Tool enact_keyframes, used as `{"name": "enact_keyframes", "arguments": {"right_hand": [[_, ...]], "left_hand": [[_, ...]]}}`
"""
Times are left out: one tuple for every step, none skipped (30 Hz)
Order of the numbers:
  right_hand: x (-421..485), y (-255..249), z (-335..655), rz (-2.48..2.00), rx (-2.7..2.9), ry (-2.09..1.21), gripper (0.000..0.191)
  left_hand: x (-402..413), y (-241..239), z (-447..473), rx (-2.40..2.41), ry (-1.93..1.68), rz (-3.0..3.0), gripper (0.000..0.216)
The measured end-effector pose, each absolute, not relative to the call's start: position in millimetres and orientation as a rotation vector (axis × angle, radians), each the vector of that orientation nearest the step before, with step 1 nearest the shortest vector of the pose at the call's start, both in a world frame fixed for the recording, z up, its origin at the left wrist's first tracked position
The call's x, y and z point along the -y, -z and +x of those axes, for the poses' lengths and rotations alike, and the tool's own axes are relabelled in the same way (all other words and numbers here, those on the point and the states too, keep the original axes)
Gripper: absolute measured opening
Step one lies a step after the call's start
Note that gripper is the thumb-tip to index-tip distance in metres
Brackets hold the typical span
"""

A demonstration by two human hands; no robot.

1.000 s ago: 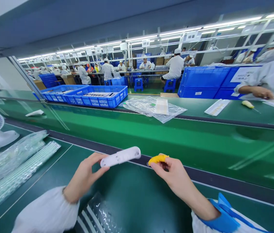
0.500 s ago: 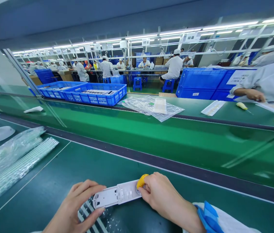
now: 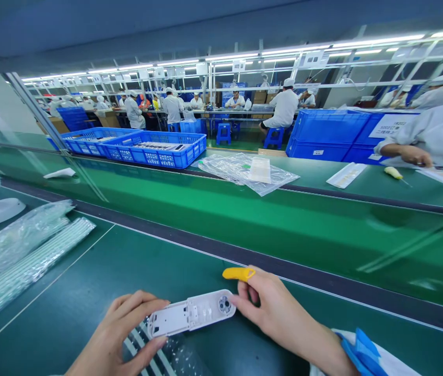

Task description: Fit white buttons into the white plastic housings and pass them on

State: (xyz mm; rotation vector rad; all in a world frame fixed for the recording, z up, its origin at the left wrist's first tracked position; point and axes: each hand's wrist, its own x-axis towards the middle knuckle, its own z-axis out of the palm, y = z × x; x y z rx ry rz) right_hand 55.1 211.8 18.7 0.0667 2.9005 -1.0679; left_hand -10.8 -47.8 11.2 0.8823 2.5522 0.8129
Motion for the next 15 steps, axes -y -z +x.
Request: {"name": "enact_keyframes", "arguments": {"right_hand": [[-213,-16,56,0.009,-2.9,1.095,0.018],[-212,-12,57,-0.055,-2.889,1.121,0.032],[-211,-8,58,-0.102,-2.869,1.151,0.043],[-209,-5,58,-0.121,-2.843,1.184,0.046],[-207,-2,58,-0.112,-2.824,1.219,0.043],[-204,-1,58,-0.094,-2.813,1.257,0.036],[-202,-1,58,-0.078,-2.815,1.294,0.03],[-200,-3,59,-0.073,-2.835,1.325,0.027],[-198,-6,60,-0.081,-2.874,1.344,0.028],[-196,-9,61,-0.096,-2.922,1.346,0.03],[-195,-14,62,-0.121,-2.977,1.342,0.031],[-194,-18,64,-0.151,-3.025,1.336,0.032],[-194,-22,66,-0.178,-3.063,1.329,0.033],[-193,-26,68,-0.197,-3.088,1.322,0.034],[-192,-30,70,-0.201,-3.106,1.318,0.035]], "left_hand": [[48,-11,-10,-2.556,-0.82,0.875,0.03],[48,-10,-10,-2.564,-0.826,0.869,0.029],[48,-9,-10,-2.576,-0.834,0.867,0.029],[49,-9,-9,-2.587,-0.846,0.871,0.029],[50,-8,-9,-2.6,-0.866,0.878,0.028],[52,-8,-9,-2.623,-0.905,0.893,0.028],[54,-9,-9,-2.65,-0.965,0.911,0.029],[57,-9,-8,-2.676,-1.048,0.926,0.032],[60,-10,-8,-2.692,-1.151,0.937,0.038],[64,-12,-8,-2.702,-1.265,0.925,0.044],[69,-13,-8,-2.694,-1.377,0.899,0.049],[73,-14,-8,-2.669,-1.467,0.87,0.052],[77,-15,-8,-2.636,-1.524,0.839,0.052],[81,-16,-7,-2.605,-1.555,0.821,0.049],[84,-17,-7,-2.572,-1.56,0.808,0.044]]}}
